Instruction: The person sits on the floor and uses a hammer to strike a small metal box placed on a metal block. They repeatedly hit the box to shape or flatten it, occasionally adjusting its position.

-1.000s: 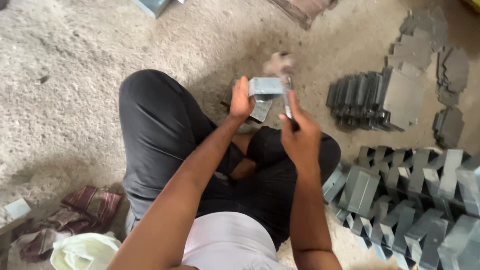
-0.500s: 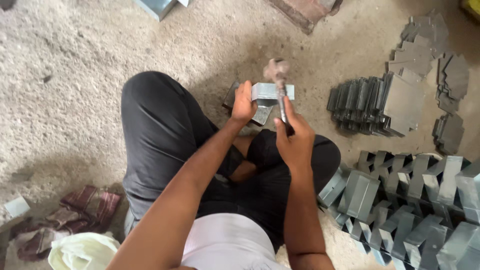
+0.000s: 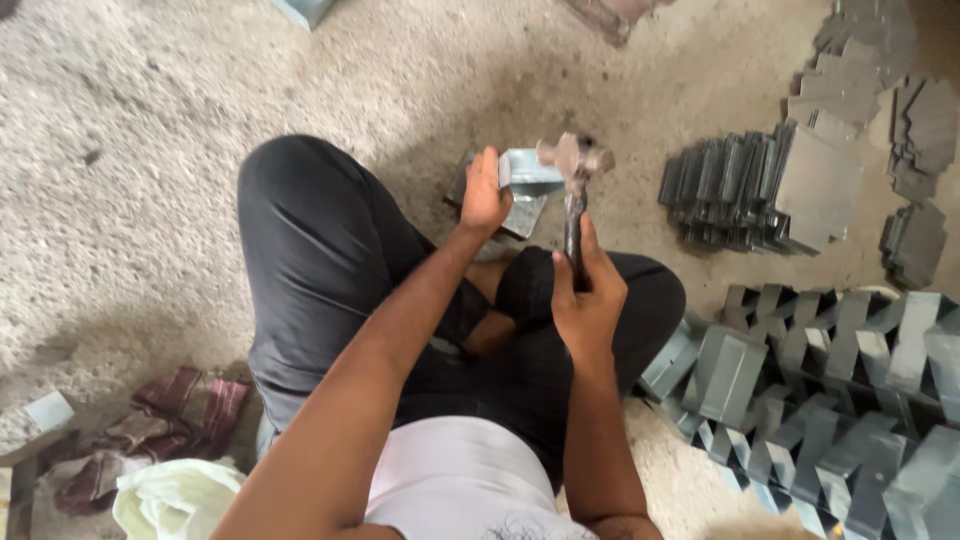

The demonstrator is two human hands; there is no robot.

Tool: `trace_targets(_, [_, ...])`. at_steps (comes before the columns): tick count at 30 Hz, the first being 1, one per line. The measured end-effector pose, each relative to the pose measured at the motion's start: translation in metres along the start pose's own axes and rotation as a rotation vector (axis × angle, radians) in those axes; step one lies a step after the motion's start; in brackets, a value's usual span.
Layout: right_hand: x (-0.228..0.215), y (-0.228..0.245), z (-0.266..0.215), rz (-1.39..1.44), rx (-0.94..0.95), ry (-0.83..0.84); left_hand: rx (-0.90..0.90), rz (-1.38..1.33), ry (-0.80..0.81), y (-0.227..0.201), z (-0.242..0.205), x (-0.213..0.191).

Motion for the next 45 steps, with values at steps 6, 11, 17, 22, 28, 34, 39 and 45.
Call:
trace_targets(6, [-0.001, -0.017, -0.014, 0.252, 0.237, -0.007, 0.070, 0.195, 0.082, -0.046, 0.009, -0.008])
trace_targets(11, [-0.048, -0.015, -0.018, 0.315, 0.239, -0.206, 0.304, 0.955, 0.253, -0.082, 0.018, 0.008])
trace_targets(17, [-0.069, -0.021, -0.008, 0.173, 0.055, -0.449, 0.297, 0.919, 0.312, -0.076, 0.031, 0.010])
trace_targets(22, [0.011, -0.058, 0.012, -0.241, 0.058, -0.001, 0.353, 0.935, 0.320, -0.078, 0.022, 0.008])
trace_targets(28, [-0.016, -0.081, 0.013, 0.010, 0.115, -0.085, 0.356, 0.947, 0.305, -0.087, 0.026, 0.004])
trace_targets(34, [0.009, -0.078, 0.011, -0.063, 0.046, -0.087, 0.322, 0.964, 0.347, -0.087, 0.030, 0.004])
trace_targets(39, [0.052, -0.124, 0.000, -0.150, 0.171, 0.165, 0.330, 0.967, 0.330, -0.089, 0.026, 0.001])
trace_targets(45, [0.090, -0.156, -0.035, 0.030, 0.350, 0.188, 0.337, 0.976, 0.352, -0.082, 0.027, 0.005])
Point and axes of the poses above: each hand's wrist, its own z-axis towards the middle knuckle, its own x-axis out of the palm, y = z × x, the point moved 8 cm from there along z, towards the middle knuckle, and after that the axes turned 9 degrees about -z, right-handed, at the moved point
